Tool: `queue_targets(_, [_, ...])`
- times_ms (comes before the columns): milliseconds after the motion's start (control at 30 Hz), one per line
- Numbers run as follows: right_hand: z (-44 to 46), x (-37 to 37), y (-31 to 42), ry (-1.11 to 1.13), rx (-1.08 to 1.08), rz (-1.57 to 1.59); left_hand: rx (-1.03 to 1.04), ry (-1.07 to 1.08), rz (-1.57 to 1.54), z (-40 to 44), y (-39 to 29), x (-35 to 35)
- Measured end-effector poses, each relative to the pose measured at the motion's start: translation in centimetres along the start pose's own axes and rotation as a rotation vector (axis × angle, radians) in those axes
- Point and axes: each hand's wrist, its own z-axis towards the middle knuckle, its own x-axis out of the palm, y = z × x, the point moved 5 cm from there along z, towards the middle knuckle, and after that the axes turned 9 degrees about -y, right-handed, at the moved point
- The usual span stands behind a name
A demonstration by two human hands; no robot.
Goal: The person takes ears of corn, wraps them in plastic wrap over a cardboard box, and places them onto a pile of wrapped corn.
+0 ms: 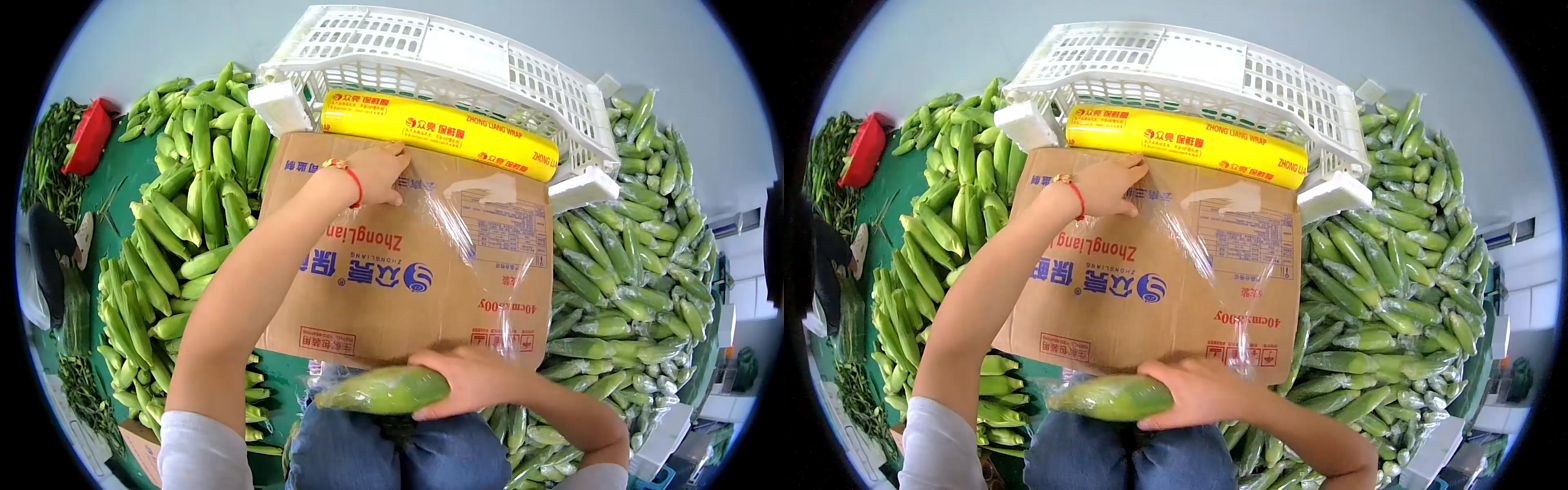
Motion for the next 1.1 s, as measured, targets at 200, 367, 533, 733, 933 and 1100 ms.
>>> queue_targets(200, [-1.8,3.4,-4.6,-0.488,0.344,1.243,0.374,-0.533,-0.38,-11.7,-10.9,-0.8])
queue_targets(367, [1.9,3.4,2.3,0.504,-0.159,2.248,0.374,-0.711,-1.318,-11.2,-10.8,-1.5])
queue_targets(533, [2.2,2.5,3.3,0.341,-0.259,2.17,-0.083,-0.585,-2.29,-9.9,-10.2,0.0])
queue_targets(733, [-2.6,-1.7,-2.5,-1.03,-0.083,0.11,-0.779,-1.056,-1.87,-14.7,-6.9,4.3])
queue_targets(933, [-6.7,-5.1,-0.2,-1.594,-0.856,0.402,-0.901,-0.842,-2.07,-17.9,-9.8,5.9])
queue_targets(1100, [-7.3,-5.4,-0.2,-1.332,-0.974,1.265,-1.0,-0.629,-2.04,-21.1,-8.4,11.5])
